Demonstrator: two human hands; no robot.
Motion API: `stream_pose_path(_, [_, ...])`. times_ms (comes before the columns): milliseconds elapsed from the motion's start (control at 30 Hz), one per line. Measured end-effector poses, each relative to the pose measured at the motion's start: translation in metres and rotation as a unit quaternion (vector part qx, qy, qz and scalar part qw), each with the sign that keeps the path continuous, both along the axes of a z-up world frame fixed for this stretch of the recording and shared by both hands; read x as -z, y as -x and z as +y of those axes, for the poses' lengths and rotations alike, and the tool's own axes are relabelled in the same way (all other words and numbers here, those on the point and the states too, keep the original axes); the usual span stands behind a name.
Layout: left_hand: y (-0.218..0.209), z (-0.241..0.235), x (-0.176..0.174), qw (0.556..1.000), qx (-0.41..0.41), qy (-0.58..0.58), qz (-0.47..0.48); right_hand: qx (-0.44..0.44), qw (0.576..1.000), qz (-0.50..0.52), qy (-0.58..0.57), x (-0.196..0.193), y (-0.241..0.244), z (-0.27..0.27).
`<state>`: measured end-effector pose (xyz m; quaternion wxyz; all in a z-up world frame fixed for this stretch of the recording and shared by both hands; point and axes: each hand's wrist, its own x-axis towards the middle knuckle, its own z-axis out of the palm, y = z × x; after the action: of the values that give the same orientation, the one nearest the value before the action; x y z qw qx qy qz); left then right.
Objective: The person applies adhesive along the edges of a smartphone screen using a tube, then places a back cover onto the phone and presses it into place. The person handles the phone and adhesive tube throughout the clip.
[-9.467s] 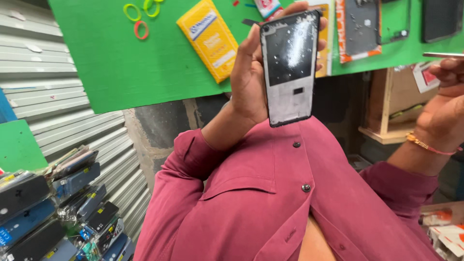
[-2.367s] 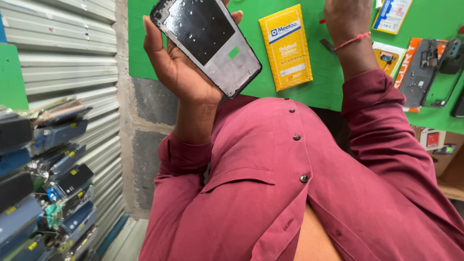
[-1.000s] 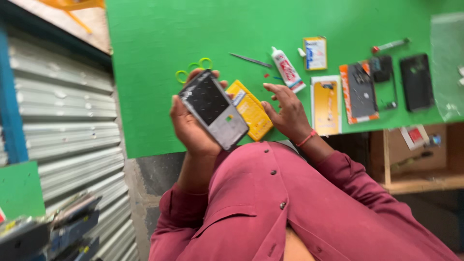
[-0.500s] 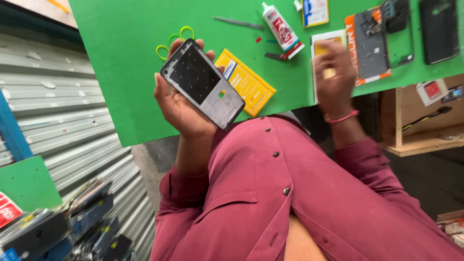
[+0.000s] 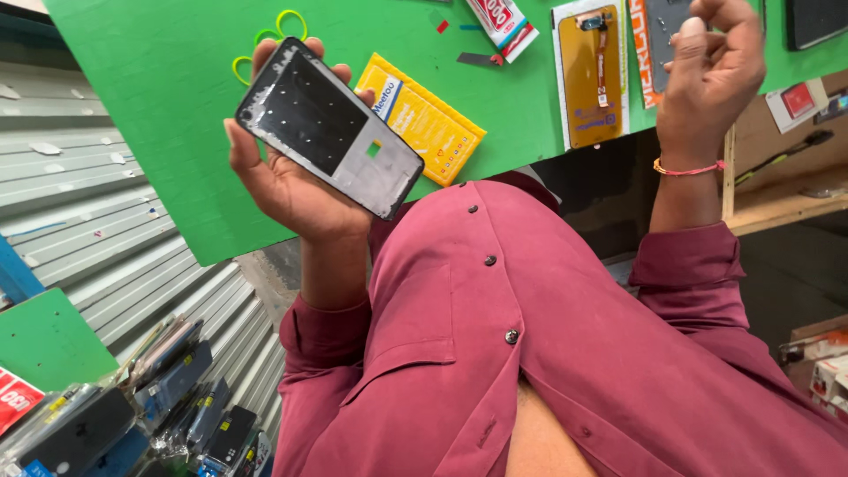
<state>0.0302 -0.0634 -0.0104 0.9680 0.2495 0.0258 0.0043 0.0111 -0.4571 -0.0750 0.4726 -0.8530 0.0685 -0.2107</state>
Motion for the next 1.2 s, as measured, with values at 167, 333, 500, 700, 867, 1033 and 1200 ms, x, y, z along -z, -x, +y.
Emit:
stream_pose_path(167, [-0.002, 0.001, -0.001, 0.999, -0.009, -0.014, 0.034, -0.028, 0.981, 0.125, 0.143, -0.009, 0.015, 0.017])
stream_pose_path(333, [-0.001, 0.001, -0.001, 0.999, -0.009, -0.017, 0.042, -0.006, 0.921, 0.174, 0.348, -0.034, 0.036, 0.054])
stream_pose_path(500, [-0.004, 0.000, 0.001, 0.999, -0.012, -0.031, 0.028, 0.004, 0.914, 0.216, 0.343, -0.044, 0.054, 0.081])
stream_pose_path(700, [-0.007, -0.006, 0.002, 1.000, 0.017, -0.017, 0.019, 0.022, 0.911, 0.256, 0.323, -0.030, 0.067, 0.068])
stream_pose_path(867, [-0.006, -0.007, 0.004, 1.000, 0.023, -0.018, 0.009, 0.019, 0.916, 0.263, 0.303, -0.018, 0.072, 0.051])
stream_pose_path(1033, [-0.002, -0.003, 0.003, 1.000, 0.012, -0.016, 0.015, 0.030, 0.917, 0.303, 0.258, -0.013, 0.072, 0.041])
stream_pose_path(1200, [0.000, 0.001, 0.002, 1.000, 0.001, -0.011, 0.005, 0.017, 0.932, 0.224, 0.284, -0.011, 0.074, 0.035])
